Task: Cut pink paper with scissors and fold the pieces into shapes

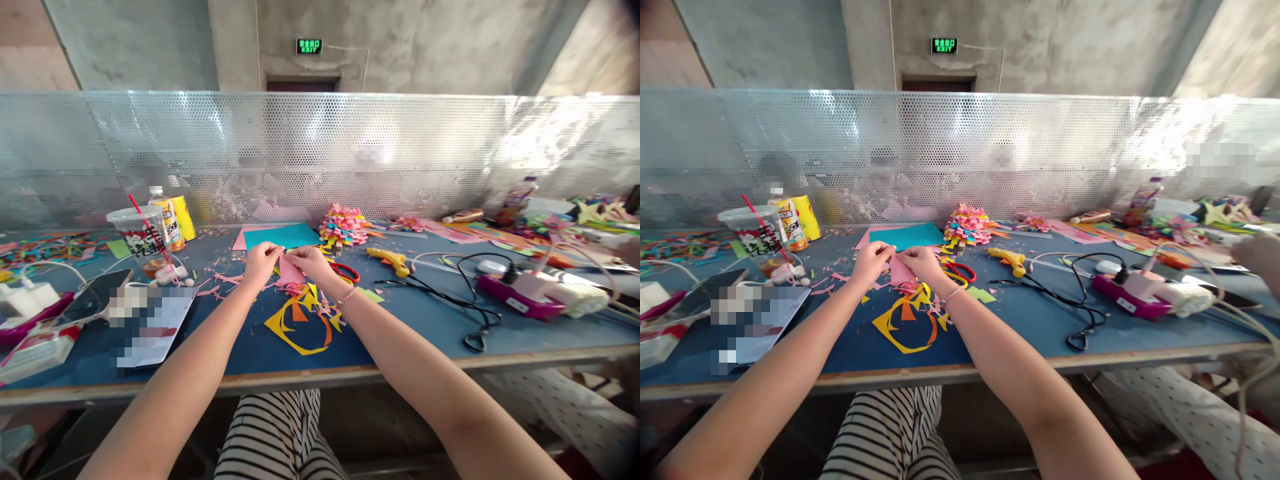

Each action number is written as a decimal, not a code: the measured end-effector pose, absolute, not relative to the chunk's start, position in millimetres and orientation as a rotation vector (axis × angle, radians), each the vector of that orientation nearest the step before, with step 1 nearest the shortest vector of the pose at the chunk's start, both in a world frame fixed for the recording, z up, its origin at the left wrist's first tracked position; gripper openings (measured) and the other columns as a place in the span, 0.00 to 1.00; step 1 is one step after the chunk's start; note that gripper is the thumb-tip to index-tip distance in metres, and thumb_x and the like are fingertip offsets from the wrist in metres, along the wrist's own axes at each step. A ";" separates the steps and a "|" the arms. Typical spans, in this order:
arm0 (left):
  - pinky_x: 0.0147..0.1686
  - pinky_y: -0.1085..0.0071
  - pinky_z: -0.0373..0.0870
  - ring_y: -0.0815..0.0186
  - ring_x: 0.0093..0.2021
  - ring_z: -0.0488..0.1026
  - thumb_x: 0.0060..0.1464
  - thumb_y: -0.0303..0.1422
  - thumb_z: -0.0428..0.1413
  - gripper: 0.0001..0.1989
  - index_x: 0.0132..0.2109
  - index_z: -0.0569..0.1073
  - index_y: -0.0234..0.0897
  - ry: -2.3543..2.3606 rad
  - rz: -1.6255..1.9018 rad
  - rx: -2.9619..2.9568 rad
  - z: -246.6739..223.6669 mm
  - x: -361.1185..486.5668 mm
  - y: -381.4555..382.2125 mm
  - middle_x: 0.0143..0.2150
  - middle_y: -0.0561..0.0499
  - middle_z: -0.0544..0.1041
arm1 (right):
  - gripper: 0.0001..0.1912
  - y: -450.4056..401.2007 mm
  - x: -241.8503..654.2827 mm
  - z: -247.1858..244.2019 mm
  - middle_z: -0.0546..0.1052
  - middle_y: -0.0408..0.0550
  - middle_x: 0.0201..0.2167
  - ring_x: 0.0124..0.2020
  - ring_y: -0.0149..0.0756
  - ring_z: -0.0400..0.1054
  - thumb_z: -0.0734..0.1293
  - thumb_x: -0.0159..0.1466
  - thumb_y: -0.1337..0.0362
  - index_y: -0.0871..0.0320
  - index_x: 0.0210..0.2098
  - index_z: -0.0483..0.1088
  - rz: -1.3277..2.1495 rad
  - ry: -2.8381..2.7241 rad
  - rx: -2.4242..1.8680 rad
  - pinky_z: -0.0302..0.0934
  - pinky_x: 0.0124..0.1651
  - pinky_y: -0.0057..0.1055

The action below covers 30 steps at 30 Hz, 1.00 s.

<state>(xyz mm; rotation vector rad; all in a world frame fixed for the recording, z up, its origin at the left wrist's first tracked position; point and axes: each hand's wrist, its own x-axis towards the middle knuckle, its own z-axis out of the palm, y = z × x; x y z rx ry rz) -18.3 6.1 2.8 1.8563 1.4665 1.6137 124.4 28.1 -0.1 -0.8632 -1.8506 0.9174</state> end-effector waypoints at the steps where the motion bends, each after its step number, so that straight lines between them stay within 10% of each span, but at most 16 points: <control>1: 0.27 0.73 0.57 0.69 0.24 0.63 0.46 0.39 0.50 0.13 0.22 0.66 0.36 1.472 1.630 1.850 3.2 -18.2 5.4 0.20 0.53 0.67 | 0.16 28.2 124.7 0.0 0.67 0.42 0.18 0.19 0.24 0.53 0.64 0.49 0.54 0.63 0.25 0.71 0.916 -1.853 -0.866 0.47 0.21 0.24; 30: 0.25 0.73 0.64 0.71 0.22 0.68 0.28 0.31 0.63 0.12 0.24 0.71 0.32 0.845 1.618 0.939 2.3 -16.4 8.3 0.21 0.53 0.72 | 0.18 28.1 123.4 1.8 0.65 0.42 0.19 0.21 0.25 0.54 0.62 0.51 0.51 0.62 0.21 0.67 0.837 -1.890 -0.794 0.47 0.22 0.24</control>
